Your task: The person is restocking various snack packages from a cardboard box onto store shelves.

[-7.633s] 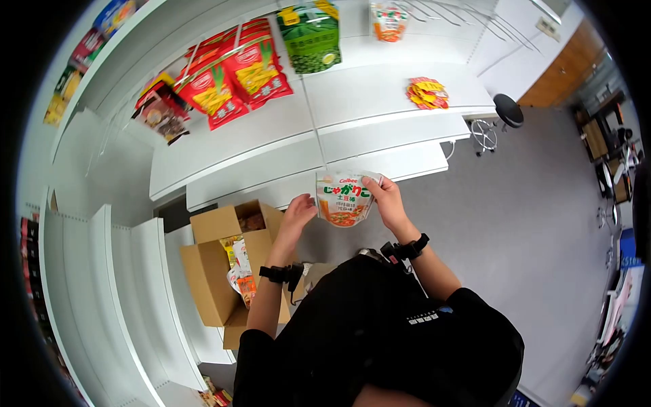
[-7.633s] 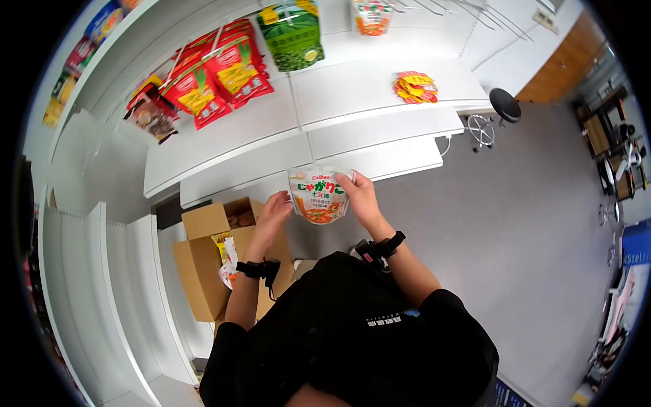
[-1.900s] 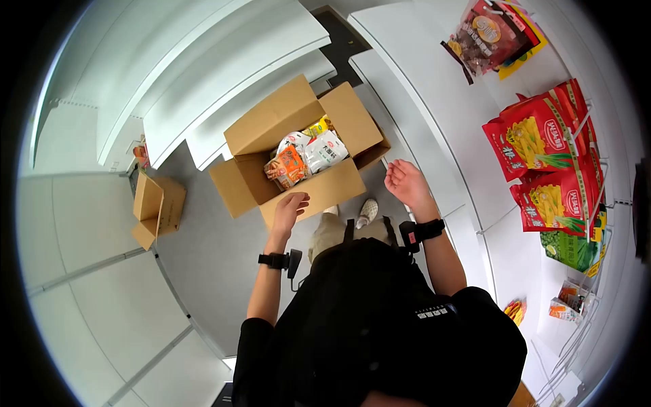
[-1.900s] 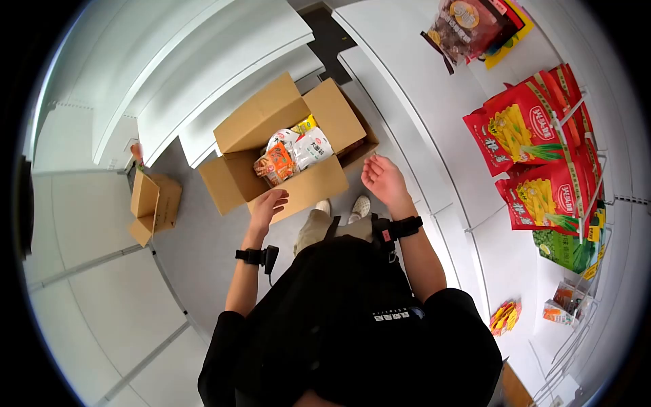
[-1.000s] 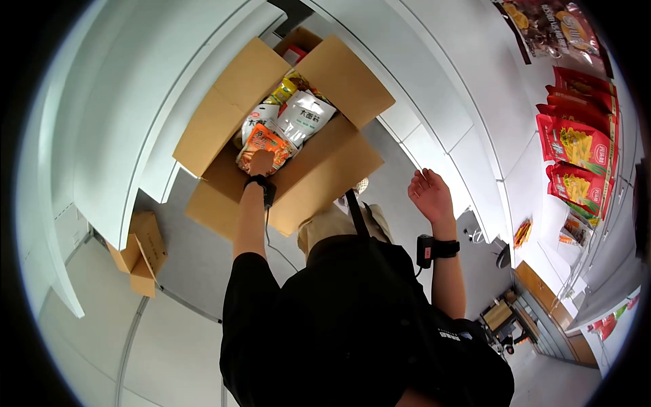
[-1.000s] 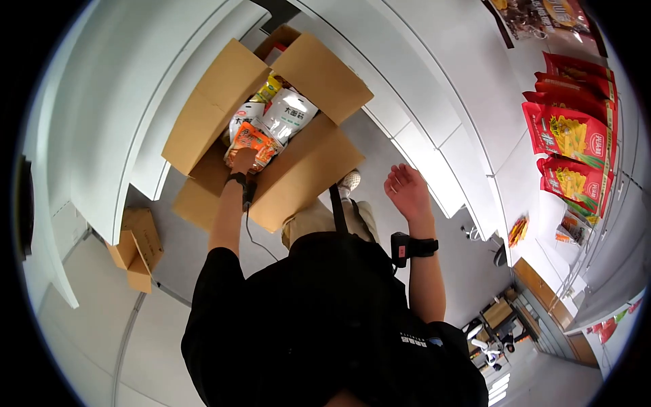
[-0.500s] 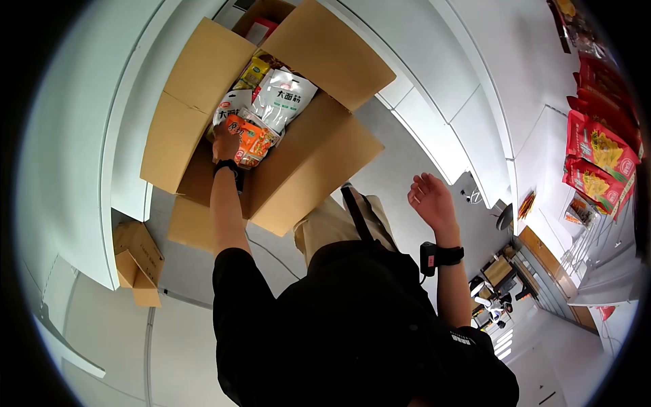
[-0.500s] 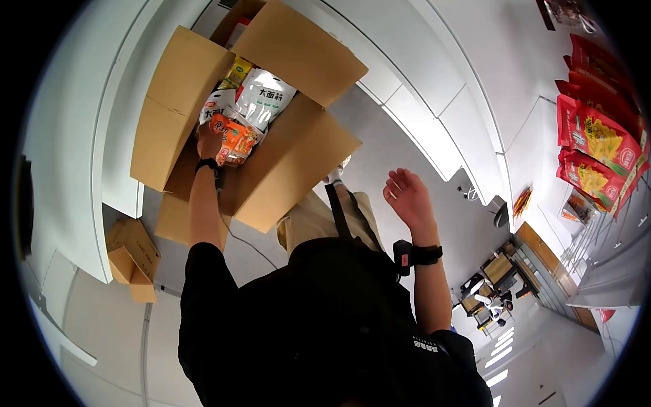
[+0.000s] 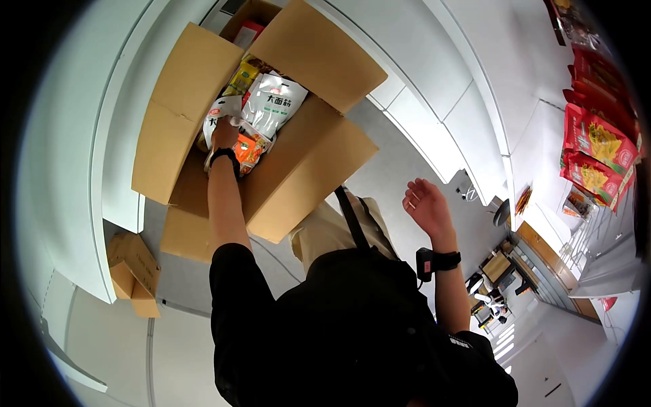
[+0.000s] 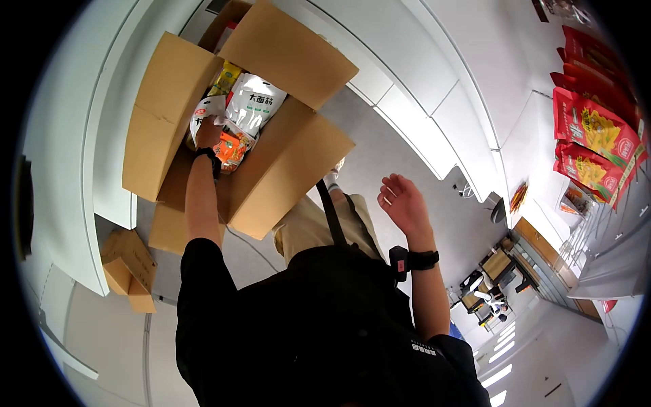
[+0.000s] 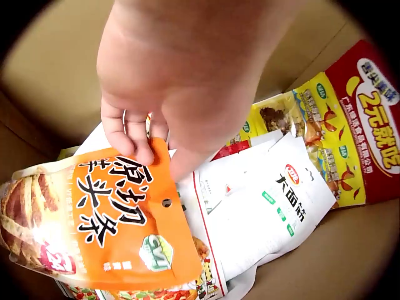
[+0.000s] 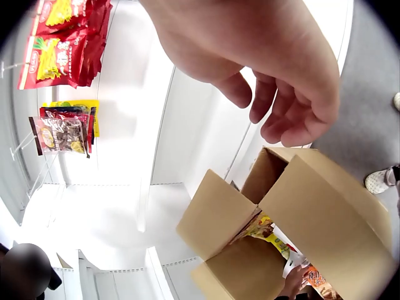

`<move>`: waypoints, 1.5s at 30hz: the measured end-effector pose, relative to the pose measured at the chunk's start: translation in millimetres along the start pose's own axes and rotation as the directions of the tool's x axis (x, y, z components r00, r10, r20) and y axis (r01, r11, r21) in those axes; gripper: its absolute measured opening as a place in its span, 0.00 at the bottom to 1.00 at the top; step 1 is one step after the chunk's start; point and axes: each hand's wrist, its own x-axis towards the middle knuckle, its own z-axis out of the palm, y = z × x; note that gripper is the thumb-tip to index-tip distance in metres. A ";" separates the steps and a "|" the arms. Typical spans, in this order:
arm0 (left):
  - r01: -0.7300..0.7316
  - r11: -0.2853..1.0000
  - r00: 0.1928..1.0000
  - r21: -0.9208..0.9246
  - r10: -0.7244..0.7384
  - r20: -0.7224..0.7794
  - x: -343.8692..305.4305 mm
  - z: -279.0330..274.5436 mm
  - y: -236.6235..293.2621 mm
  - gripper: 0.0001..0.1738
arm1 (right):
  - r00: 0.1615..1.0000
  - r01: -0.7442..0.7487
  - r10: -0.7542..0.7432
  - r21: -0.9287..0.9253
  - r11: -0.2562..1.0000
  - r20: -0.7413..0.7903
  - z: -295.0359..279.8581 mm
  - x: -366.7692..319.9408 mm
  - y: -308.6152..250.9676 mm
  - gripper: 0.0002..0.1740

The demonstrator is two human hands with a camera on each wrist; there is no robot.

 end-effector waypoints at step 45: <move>-0.511 0.425 0.538 -0.747 0.836 0.108 -461.9 -90.6 495.7 0.05 | 0.587 0.776 -0.527 -0.242 0.582 0.614 -235.3 -175.5 -57.4 0.29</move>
